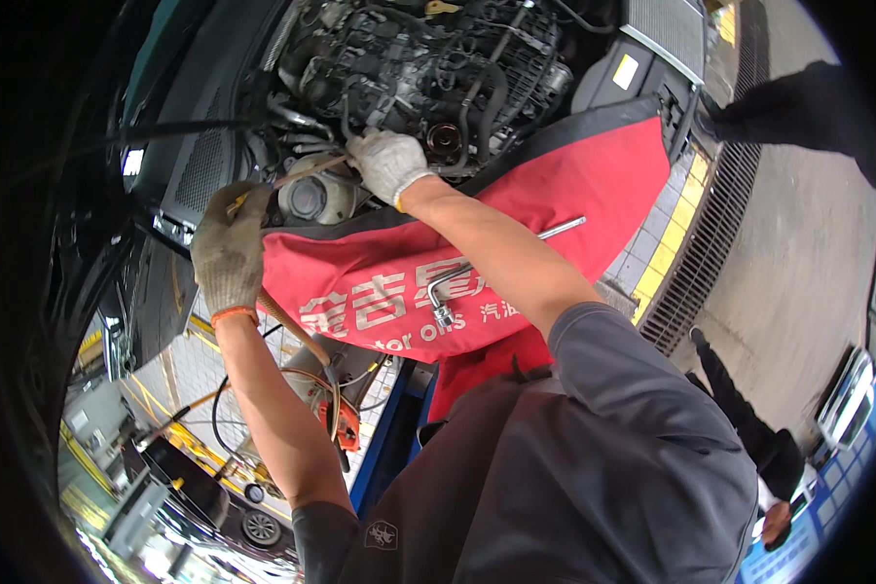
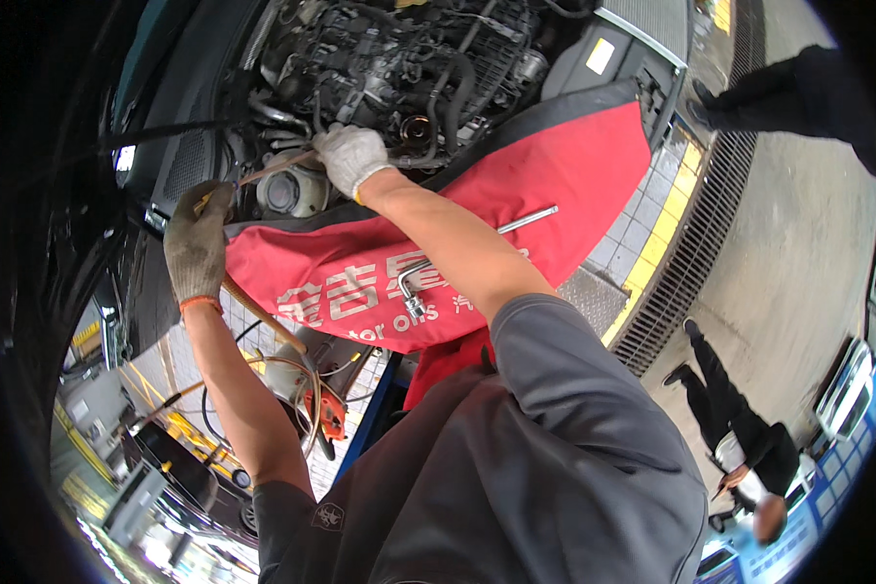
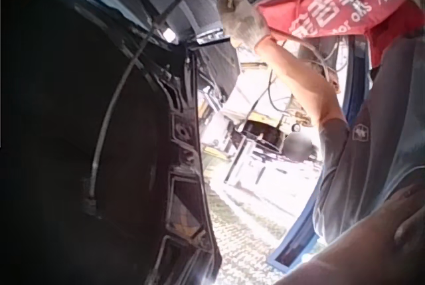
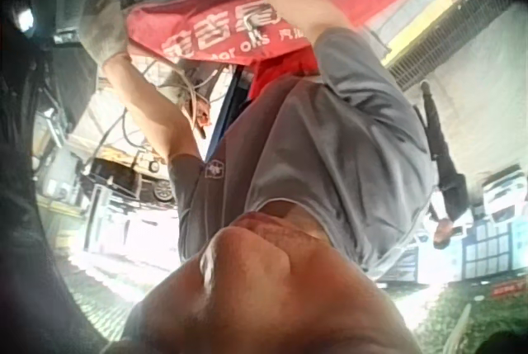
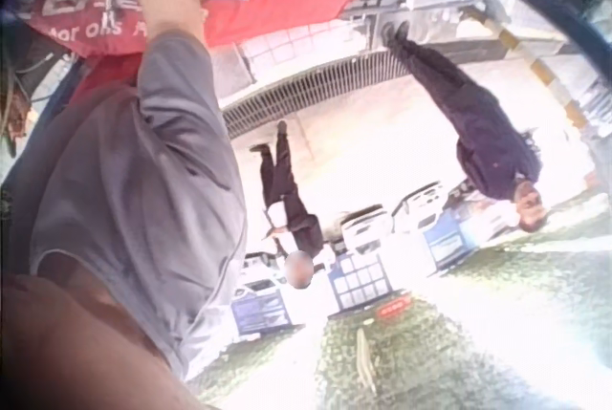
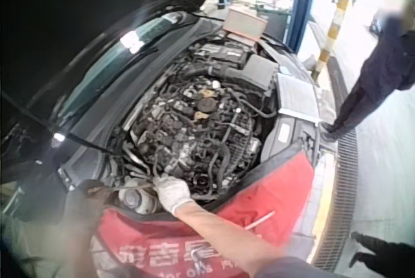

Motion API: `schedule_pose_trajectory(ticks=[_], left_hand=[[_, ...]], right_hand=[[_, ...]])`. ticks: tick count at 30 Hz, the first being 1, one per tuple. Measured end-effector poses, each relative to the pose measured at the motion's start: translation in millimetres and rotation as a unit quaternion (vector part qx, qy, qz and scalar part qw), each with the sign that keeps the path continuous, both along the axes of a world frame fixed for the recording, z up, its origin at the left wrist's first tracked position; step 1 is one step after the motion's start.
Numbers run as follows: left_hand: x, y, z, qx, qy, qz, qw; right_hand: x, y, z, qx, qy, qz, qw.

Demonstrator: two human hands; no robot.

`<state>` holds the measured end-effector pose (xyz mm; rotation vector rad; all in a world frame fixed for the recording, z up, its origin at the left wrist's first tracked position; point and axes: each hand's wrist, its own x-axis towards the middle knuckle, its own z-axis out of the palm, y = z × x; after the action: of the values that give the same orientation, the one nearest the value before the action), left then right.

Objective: The person works on a car engine with the hood open, using a fluid extraction tool to remove oil from the engine. They insert the tube into the engine, operate the pump, and then remove the tube and cap the opening. The person also wipes the engine area with a cloth.

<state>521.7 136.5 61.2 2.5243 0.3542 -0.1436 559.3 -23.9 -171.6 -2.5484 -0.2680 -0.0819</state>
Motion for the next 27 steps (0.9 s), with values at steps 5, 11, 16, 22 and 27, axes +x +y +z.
schedule_pose_trajectory(ticks=[5,11,16,22,27], left_hand=[[14,13,-8,-0.051,0.010,0.063,0.997],[6,6,4,-0.031,0.029,0.028,0.999],[1,-17,15,-0.070,0.040,0.040,0.996],[12,-38,23,-0.041,0.051,0.071,0.995],[18,-37,28,0.000,0.080,0.061,0.995]], right_hand=[[-6,8,-11,0.013,-0.033,-0.008,0.999],[-4,3,8,0.017,-0.001,-0.013,1.000],[-3,-6,29,0.038,-0.046,0.007,0.998],[4,3,26,0.020,-0.042,0.040,0.998],[-3,10,17,0.025,-0.047,0.028,0.998]])
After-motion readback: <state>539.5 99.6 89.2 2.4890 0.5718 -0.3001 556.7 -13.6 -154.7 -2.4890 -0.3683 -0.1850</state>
